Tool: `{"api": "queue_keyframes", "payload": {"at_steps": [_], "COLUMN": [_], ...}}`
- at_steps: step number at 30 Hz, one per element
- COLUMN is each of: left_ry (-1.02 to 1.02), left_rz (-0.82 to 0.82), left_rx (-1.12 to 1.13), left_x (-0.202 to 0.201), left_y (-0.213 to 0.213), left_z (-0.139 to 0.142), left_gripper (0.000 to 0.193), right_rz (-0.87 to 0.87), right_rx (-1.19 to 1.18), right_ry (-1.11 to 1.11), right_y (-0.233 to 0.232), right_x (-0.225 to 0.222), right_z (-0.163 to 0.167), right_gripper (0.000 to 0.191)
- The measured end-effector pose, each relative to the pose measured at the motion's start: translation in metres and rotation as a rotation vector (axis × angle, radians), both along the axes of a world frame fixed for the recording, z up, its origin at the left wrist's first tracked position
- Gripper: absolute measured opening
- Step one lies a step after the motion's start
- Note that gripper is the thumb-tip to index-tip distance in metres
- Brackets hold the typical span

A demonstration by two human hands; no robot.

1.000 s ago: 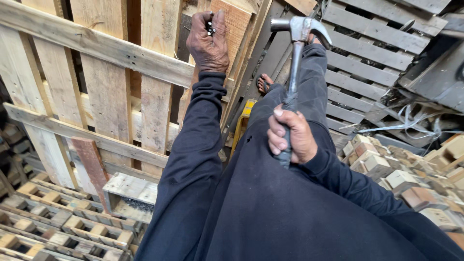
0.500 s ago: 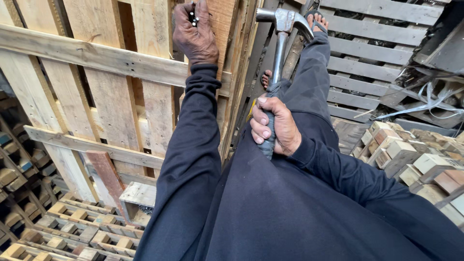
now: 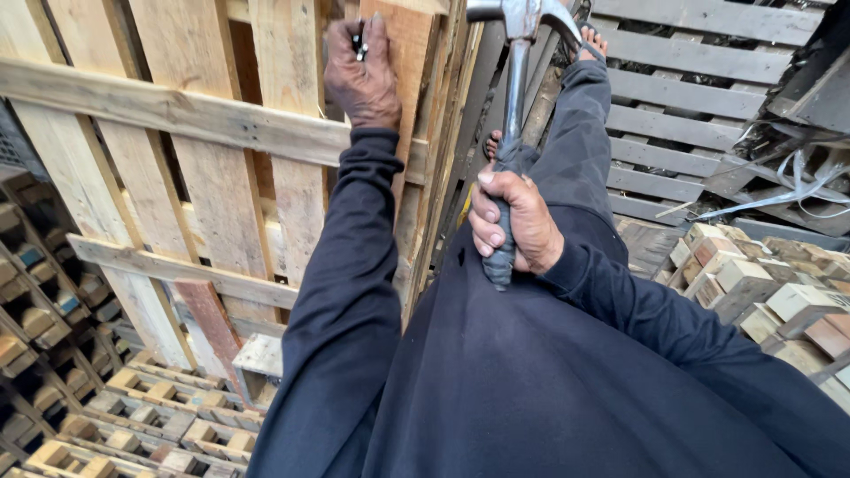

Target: The person assembles wooden pallets by placing wooden planks onto a pallet frame, positioning nails, and hammering them in. The person repeatedly picks up planks, aligns them, and secures them with nails using a hammer.

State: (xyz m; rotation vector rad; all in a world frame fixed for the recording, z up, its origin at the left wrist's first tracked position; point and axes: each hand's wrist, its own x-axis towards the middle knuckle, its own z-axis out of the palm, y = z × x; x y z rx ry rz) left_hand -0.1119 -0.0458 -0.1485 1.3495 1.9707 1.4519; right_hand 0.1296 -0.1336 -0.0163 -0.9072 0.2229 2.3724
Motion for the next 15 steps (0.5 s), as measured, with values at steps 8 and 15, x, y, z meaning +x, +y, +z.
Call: {"api": "queue_keyframes", "payload": {"at_steps": [8,15], "left_ry": [0.299,0.879], "left_rz": [-0.17,-0.375], "left_rx": [-0.024,-0.081], "left_x": [0.004,0.003], "left_y": [0.032,0.045], "left_z": [0.006,0.016], "left_gripper": [0.023,0.023], "right_rz": [0.056,0.127], "right_rx": [-0.084,-0.249], "right_ry": [-0.042,0.062], "right_y": [0.015,0.025], "right_x": [0.02,0.014], "right_z": [0.008,0.016], "right_gripper": [0.008,0.012]}}
